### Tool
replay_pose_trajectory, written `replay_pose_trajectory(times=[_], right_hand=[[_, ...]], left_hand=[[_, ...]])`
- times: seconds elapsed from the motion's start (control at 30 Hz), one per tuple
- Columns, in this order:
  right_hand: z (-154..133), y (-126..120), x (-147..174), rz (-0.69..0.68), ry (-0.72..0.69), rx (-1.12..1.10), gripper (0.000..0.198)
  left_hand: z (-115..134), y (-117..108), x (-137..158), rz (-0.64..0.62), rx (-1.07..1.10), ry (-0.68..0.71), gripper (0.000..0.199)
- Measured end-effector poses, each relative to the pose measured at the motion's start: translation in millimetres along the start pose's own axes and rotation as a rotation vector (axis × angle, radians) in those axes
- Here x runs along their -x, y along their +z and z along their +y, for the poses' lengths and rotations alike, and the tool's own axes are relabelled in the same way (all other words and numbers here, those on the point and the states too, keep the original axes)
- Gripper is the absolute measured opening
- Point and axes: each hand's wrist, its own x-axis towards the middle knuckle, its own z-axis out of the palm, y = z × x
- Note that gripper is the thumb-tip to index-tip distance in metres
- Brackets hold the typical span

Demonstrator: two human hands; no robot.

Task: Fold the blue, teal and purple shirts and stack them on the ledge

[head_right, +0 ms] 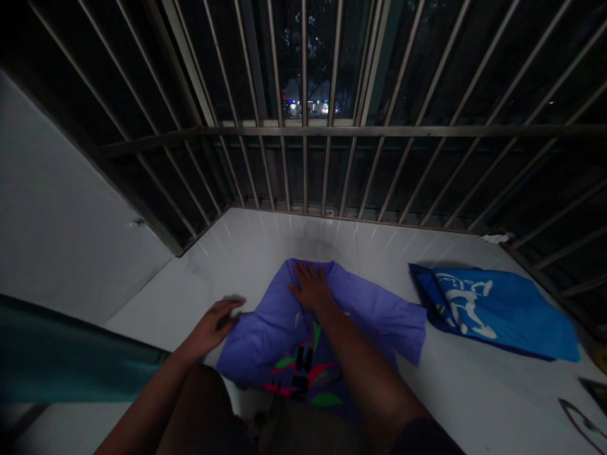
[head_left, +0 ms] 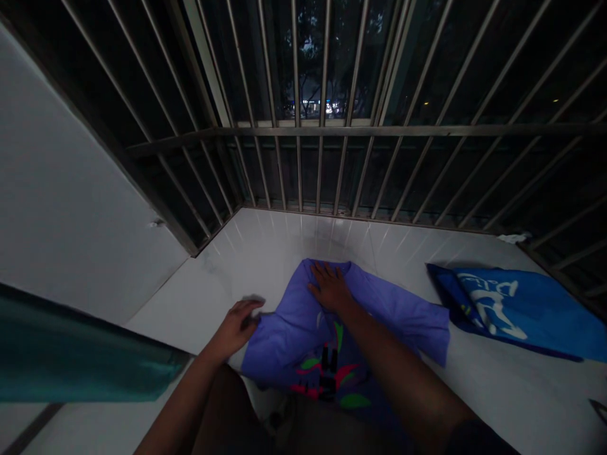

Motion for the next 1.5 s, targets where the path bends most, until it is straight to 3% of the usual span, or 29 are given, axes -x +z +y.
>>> replay_pose_trajectory(times=[0.13,0.3,0.37,0.5,0.6,0.77,0.9,1.03,1.13,1.23,1.37,1.5], right_hand=[[-13.1,-18.4,3.2,0.013,0.001,0.009,0.074],[-54.5,-44.6,44.0,0.250,0.150,0.040,0.051],[-71.4,-39.5,72.9,0.239,0.239,0.051,0.047],[-92.1,-11.3,117.5,0.079,0.367,0.030,0.040],[-99.2,0.1,125.4,0.038,0.318,-0.081,0.032],[-108.1,-2.8,134.0,0.200,0.200,-0.362,0.036],[-103.5,3.1,155.7,0.222,0.270,-0.430,0.038],[-92.8,9.6,167.7,0.076,0.361,-0.303,0.037],[-89.4,1.2,159.8,-0.008,0.376,-0.179,0.036],[-87.7,-18.3,129.9,0.014,0.392,-0.102,0.034],[-83.1,-43.4,58.4,0.080,0.398,-0.089,0.043],[-78.5,-51.6,-13.3,0.078,0.424,-0.086,0.052]], left_hand=[[5.4,-3.0,17.2,0.057,-0.056,-0.039,0.042],[11.9,-1.3,3.7,0.074,-0.006,-0.045,0.025],[14.0,-3.9,1.8,0.062,0.011,-0.028,0.020],[17.6,-8.8,2.9,0.034,0.046,-0.006,0.014],[18.1,-9.8,3.9,0.020,0.054,-0.015,0.010],[19.0,-10.5,4.4,0.020,0.052,-0.009,0.006],[21.8,-11.9,3.9,0.014,0.070,-0.015,0.007],[24.1,-12.3,3.6,0.009,0.073,0.013,0.007],[25.3,-12.4,3.8,0.003,0.068,0.030,0.008],[26.4,-12.6,4.1,-0.002,0.073,0.036,0.008],[27.0,-12.6,3.8,0.009,0.082,0.039,0.012],[27.2,-12.4,3.0,0.020,0.074,0.028,0.012]])
